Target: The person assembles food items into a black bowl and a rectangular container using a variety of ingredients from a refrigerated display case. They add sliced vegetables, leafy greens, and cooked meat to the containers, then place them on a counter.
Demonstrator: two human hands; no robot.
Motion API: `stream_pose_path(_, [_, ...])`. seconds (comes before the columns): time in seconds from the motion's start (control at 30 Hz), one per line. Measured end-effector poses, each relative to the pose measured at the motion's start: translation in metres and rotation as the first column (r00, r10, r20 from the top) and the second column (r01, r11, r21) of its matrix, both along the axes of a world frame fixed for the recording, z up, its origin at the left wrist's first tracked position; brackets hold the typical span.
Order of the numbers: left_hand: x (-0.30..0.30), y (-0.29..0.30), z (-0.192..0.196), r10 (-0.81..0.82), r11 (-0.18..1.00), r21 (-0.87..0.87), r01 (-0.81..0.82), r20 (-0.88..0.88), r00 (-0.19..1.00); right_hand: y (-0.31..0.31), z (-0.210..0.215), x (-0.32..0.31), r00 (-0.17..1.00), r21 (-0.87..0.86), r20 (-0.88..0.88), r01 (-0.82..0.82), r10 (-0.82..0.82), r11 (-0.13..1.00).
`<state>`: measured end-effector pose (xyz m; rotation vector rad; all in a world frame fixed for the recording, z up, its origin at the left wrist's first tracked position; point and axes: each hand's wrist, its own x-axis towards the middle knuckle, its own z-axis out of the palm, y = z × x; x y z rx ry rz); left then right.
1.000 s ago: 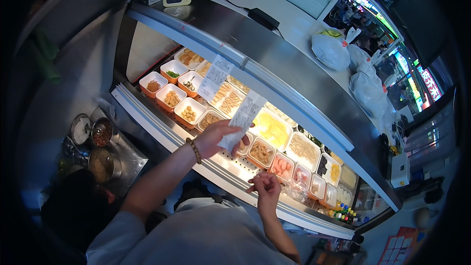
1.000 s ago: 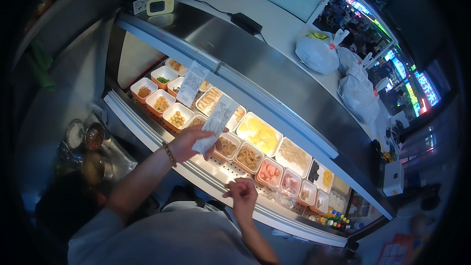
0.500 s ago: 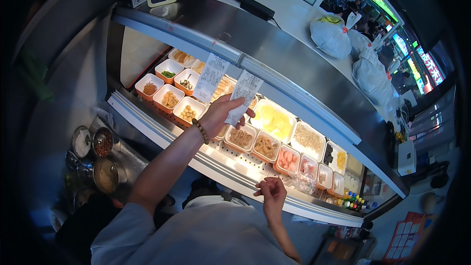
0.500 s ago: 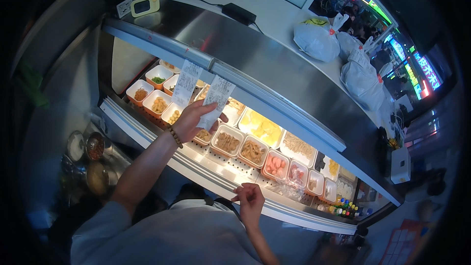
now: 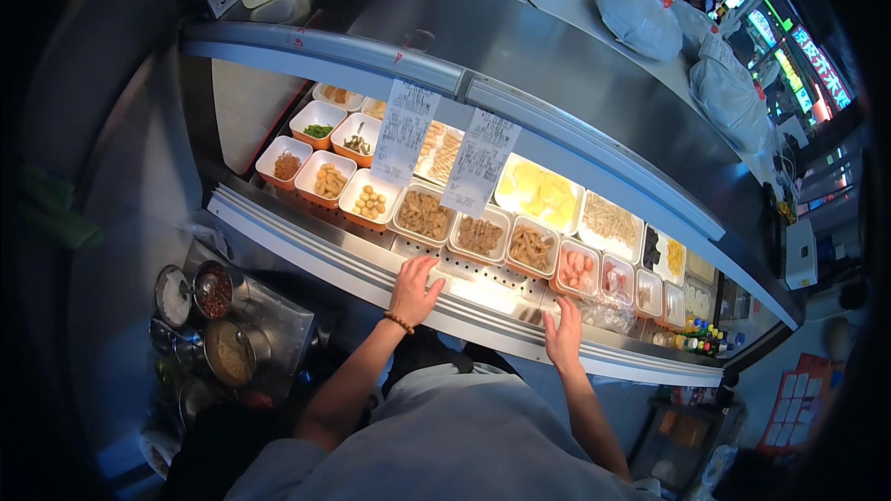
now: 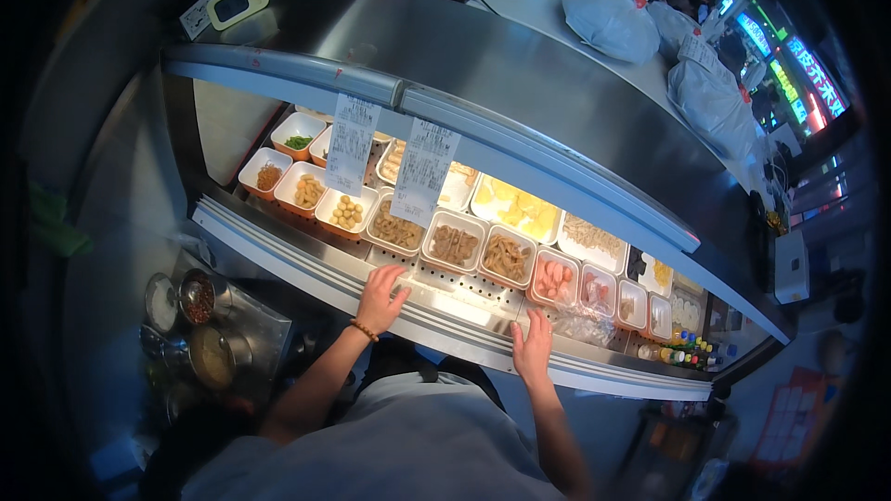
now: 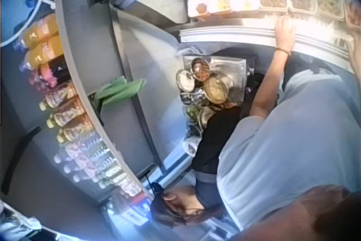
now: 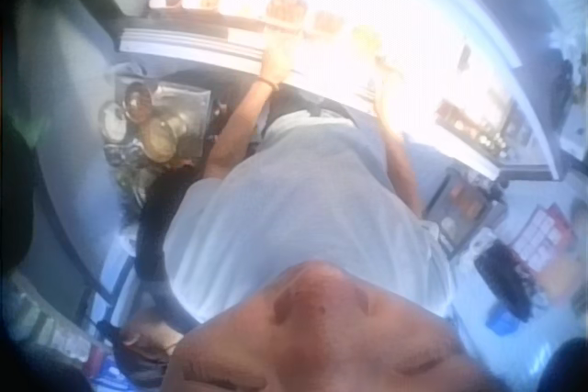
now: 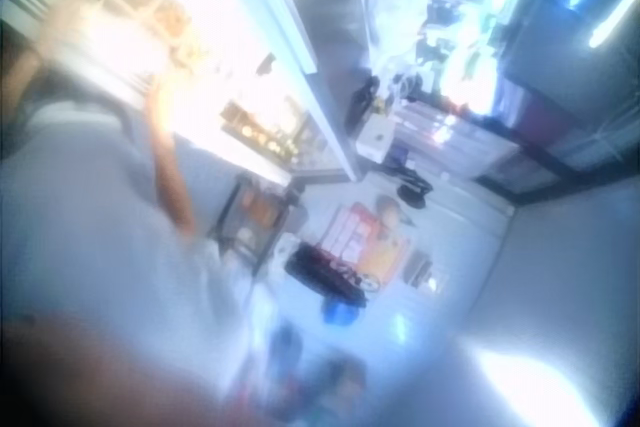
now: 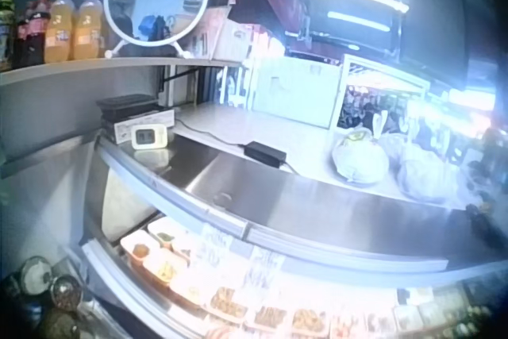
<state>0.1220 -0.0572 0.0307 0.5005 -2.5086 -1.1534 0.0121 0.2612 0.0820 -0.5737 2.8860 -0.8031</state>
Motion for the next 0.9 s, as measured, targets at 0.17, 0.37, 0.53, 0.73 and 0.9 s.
stream_pose_path(0.17, [0.002,0.014,-0.006,-0.122,0.953,-0.272,0.136,0.071,0.99,0.026,-0.058,-0.003,0.999,0.406,0.029,-0.026,0.016,0.913])
stream_pose_path(0.37, [0.008,0.01,-0.009,-0.145,0.94,-0.298,0.168,0.099,0.985,0.015,-0.059,0.001,0.999,0.409,0.035,-0.02,0.006,0.912])
stream_pose_path(0.53, [0.006,0.012,-0.008,-0.14,0.941,-0.297,0.164,0.098,0.985,0.017,-0.063,0.001,1.0,0.409,0.013,-0.001,-0.005,0.913])
stream_pose_path(0.73, [0.004,0.014,-0.01,-0.132,0.937,-0.309,0.165,0.125,0.983,0.018,-0.064,0.001,1.0,0.395,0.007,0.0,-0.003,0.919])
stream_pose_path(0.9, [0.004,0.013,-0.012,-0.129,0.937,-0.31,0.162,0.124,0.984,0.018,-0.064,0.001,1.0,0.388,0.004,-0.001,0.0,0.922])
